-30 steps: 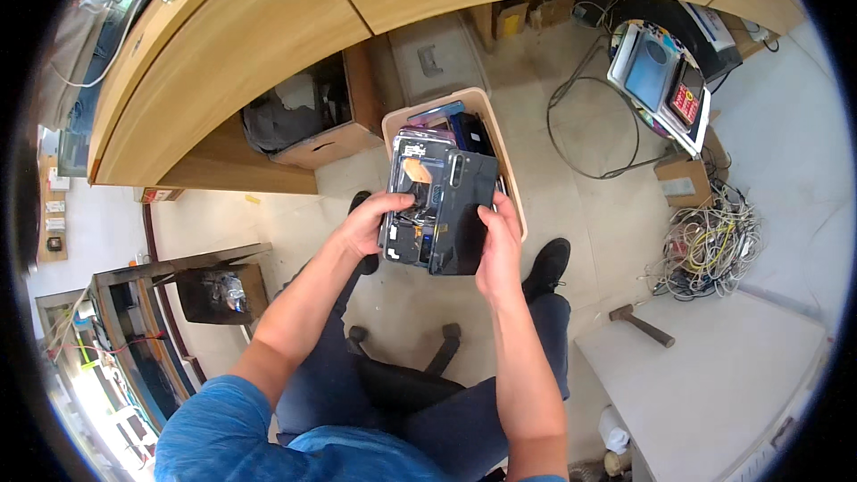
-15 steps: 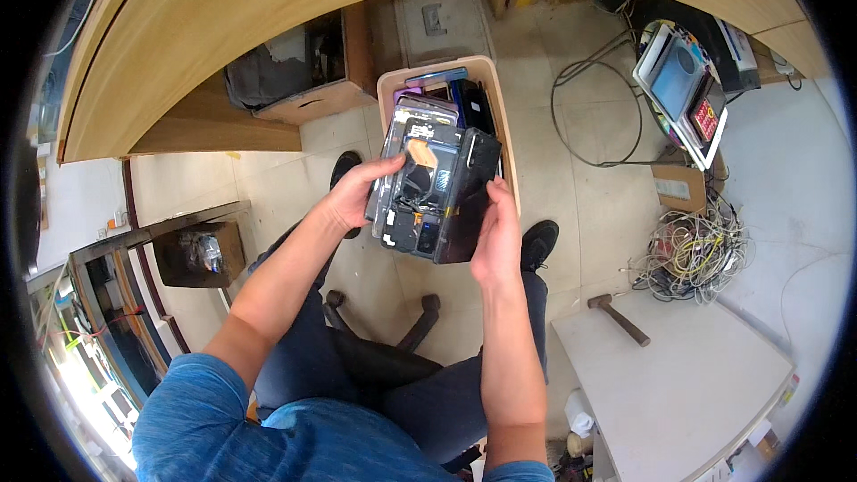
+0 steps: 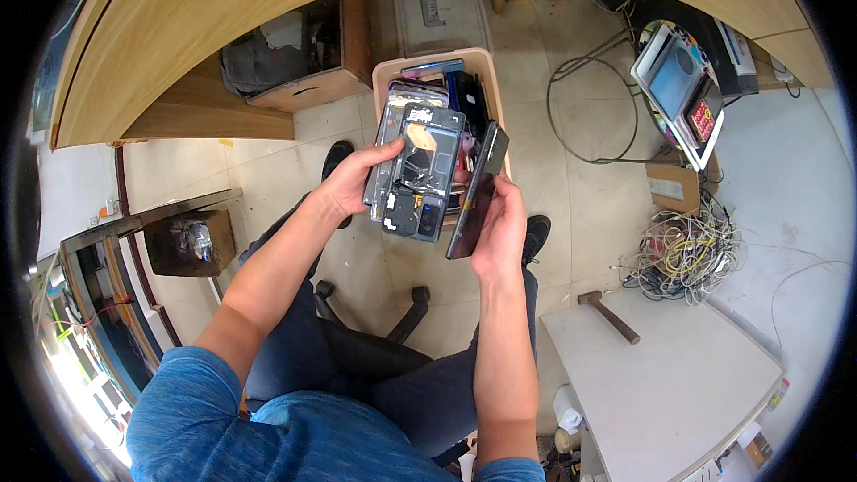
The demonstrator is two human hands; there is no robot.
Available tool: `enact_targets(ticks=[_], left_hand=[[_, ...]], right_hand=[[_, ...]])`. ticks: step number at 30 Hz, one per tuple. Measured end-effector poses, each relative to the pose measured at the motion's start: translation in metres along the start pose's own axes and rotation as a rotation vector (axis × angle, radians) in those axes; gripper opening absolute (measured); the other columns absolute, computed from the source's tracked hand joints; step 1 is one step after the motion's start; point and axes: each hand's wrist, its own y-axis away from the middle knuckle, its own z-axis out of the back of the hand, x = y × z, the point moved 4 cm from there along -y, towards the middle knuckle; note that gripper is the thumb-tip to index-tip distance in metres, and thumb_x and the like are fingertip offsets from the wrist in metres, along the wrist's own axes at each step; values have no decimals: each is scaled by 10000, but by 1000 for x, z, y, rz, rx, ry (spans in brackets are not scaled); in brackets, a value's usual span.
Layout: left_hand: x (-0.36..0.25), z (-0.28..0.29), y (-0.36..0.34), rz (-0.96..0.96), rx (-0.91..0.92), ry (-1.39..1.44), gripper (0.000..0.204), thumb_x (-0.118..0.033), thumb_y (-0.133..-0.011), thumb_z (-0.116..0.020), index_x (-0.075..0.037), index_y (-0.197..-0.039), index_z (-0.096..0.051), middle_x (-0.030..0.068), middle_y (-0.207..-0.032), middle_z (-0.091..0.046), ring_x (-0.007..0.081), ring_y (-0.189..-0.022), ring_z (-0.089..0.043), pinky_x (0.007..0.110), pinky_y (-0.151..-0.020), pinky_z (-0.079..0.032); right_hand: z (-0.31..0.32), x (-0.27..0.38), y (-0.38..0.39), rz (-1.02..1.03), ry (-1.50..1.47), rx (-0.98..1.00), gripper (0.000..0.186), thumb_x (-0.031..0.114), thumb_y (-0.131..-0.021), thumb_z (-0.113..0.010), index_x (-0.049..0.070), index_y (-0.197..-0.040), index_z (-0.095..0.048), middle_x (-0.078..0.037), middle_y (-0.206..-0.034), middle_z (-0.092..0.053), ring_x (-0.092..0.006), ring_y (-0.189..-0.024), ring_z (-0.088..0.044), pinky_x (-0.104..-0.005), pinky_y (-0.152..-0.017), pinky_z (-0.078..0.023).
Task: The person sorts through a bin of smartphones, selects one, and moves to a workbench. They open a box, remove a smartphone, and use a small tool to pry open the back cover. They then use a cotton swab to clean the interior of the phone.
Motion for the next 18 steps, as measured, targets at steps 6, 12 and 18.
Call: enact_targets(ticks=[6,12,18], left_hand=[[5,12,-2,-20,-105,-113,539,-234,-913,-708,-28,-1350,-468,126,-1222,-627,230,-1072,-662,402,-896,-580],[7,14,-5,-133,-167,-286,581,-236,-887,-745,-51,-1358,-458,87,-1175,-635,196,-1026,-669,363,-855,-590],[0,17,-4,-36,-122,-29,489,-220,-939,-649,-20,-1347,-468,130,-1193,-647,225,-1036,-679,380,-875,-589]], right_hand=[[-12,2,8,1,117,47,243,241,-968,-501,81,-1143,-553,-34,-1080,-627,-136,-1008,-575,-310,-889,-445],[-13,-5,7,106,243,51,359,69,-885,-685,50,-1220,-556,-61,-1144,-653,-142,-1005,-624,-293,-901,-499],[2,5,3,-80,55,47,344,140,-897,-661,28,-1215,-587,-58,-1126,-663,-162,-1006,-633,-317,-902,-509]])
